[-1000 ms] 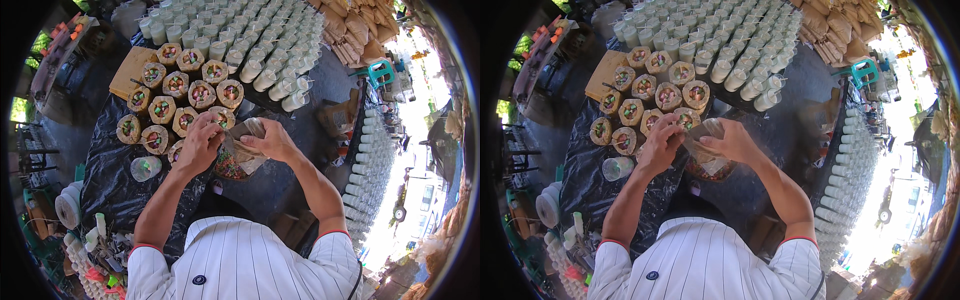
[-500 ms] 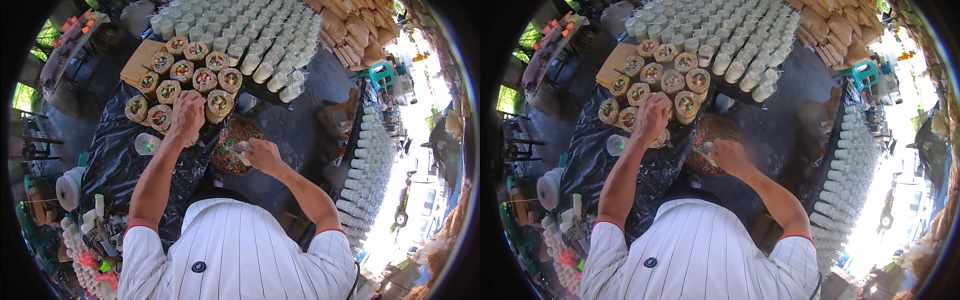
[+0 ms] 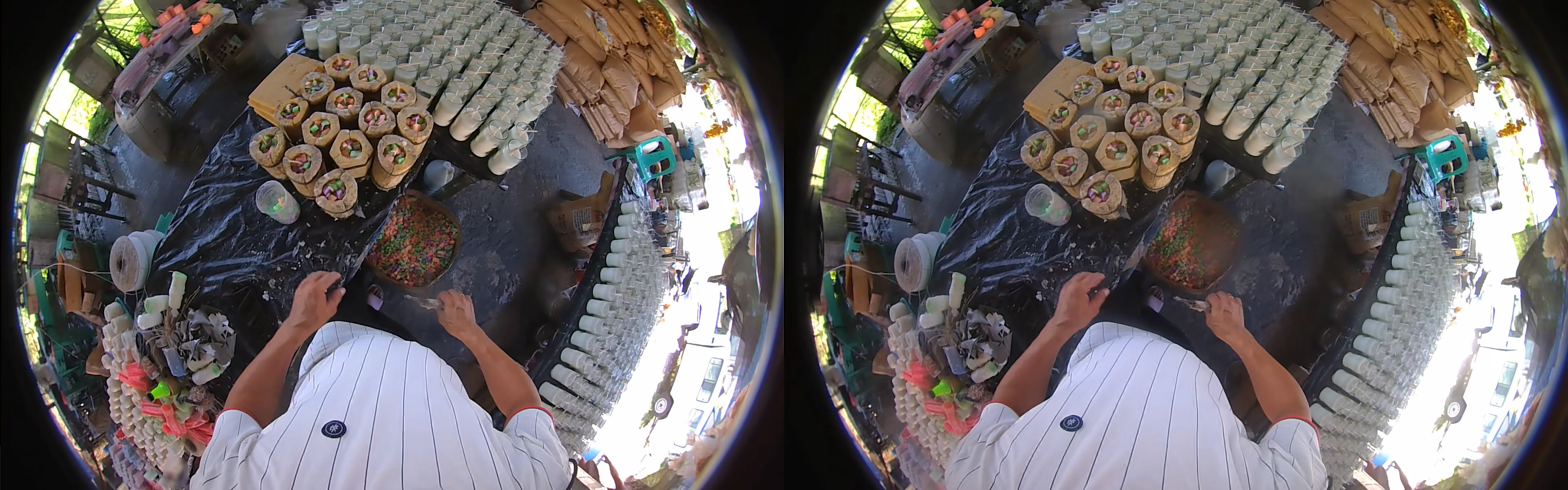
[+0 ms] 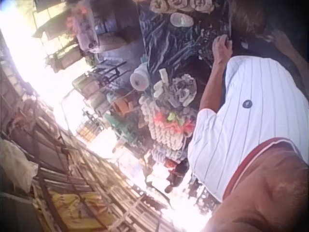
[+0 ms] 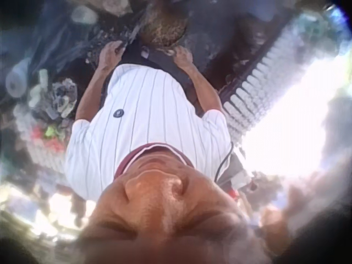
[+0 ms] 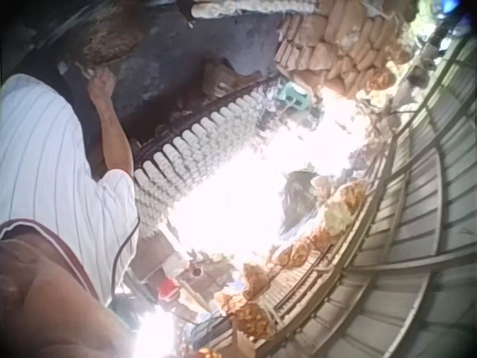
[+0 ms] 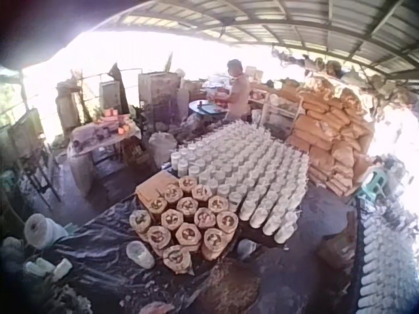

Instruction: The person places small colored wax pieces into hollowed coconut shells, then inserts a wick into each shell. The person handles the shells and wicks by hand and arranges the finished units on a table.

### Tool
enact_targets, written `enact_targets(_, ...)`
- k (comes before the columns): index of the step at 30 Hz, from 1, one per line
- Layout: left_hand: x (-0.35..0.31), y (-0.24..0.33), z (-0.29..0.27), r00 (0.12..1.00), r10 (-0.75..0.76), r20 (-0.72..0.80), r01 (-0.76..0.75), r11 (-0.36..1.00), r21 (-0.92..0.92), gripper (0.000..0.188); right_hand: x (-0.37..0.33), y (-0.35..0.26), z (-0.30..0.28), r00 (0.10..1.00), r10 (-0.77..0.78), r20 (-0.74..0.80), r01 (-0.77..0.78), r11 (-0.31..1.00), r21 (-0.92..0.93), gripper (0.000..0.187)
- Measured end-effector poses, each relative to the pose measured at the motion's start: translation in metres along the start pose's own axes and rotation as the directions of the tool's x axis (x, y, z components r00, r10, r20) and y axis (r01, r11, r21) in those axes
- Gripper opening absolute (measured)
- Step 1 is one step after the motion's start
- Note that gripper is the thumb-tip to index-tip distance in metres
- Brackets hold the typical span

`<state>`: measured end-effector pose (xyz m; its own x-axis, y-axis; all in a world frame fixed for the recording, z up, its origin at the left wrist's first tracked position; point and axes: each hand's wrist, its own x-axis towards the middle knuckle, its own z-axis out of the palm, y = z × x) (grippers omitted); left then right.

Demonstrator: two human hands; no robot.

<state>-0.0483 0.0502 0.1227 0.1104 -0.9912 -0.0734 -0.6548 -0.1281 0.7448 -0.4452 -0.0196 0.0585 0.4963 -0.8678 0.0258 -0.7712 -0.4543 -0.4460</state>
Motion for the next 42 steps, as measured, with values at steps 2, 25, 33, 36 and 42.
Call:
enact_targets(2,-0.020,-0.002,0.014,0.987,-0.040,0.155,0.043,0.999,-0.015,0.037,-0.015,0.004,0.002,0.996,0.052,0.067,-0.048,0.997,-0.060,0.019)
enact_targets(25,-0.116,-0.182,-0.069,0.589,-0.758,-0.281,0.802,0.505,0.320,0.113,-0.308,0.079,0.129,0.490,0.780,0.389,-0.781,0.591,-0.200,0.046)
enact_targets(33,-0.111,-0.166,-0.053,0.500,-0.832,-0.239,0.854,0.428,0.297,0.124,-0.162,0.002,0.044,0.380,0.859,0.344,-0.887,0.444,-0.130,0.046)
enact_targets(36,-0.102,-0.164,-0.053,0.522,-0.816,-0.249,0.845,0.454,0.284,0.121,-0.139,-0.005,0.039,0.402,0.858,0.319,-0.888,0.450,-0.092,0.046)
enact_targets(42,-0.096,-0.163,-0.063,0.551,-0.808,-0.209,0.826,0.492,0.275,0.108,-0.144,-0.008,0.043,0.468,0.816,0.339,-0.853,0.517,-0.065,0.047)
